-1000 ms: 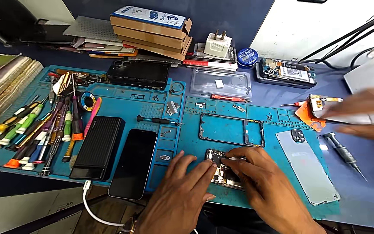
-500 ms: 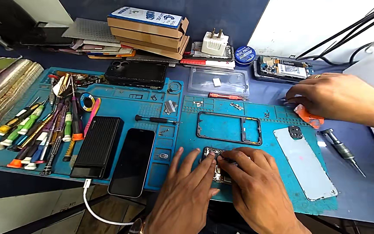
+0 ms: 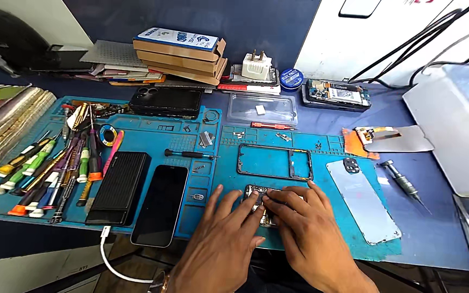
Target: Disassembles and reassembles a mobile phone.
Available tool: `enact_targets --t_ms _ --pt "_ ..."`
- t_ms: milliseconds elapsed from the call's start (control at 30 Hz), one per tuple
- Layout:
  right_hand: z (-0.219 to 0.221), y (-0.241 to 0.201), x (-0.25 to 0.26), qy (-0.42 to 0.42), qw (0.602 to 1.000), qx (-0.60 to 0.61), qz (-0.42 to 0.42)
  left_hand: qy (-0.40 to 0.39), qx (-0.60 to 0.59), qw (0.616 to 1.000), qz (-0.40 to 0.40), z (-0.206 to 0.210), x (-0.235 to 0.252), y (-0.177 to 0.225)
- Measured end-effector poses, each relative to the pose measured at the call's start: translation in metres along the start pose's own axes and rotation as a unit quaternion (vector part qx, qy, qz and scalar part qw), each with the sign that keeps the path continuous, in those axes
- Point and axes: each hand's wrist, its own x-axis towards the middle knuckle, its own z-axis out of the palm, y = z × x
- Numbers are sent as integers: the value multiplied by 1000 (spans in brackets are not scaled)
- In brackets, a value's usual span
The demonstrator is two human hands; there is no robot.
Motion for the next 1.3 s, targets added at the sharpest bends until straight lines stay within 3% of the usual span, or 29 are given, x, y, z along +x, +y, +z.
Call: enact_targets --t_ms 100,267,633,833,1100,1300 --pt "-11 10 5 -17 998 51 20 15 -11 1000 -1 2 2 -1" --pt "-41 51 30 56 994 68 72 3 -7 1000 -6 2 -1 3" --pt "-34 59 89 -132 990 1 41 39 -15 999 -2 6 0 2" --pt "-32 66 88 -125 992 2 31 26 -11 1000 -12 5 1 3" --pt "-32 61 85 -117 988 -102 -13 42 5 999 -6 7 1 4" --pt "-39 60 83 -53 990 -121 -45 79 -27 996 -16 8 6 1"
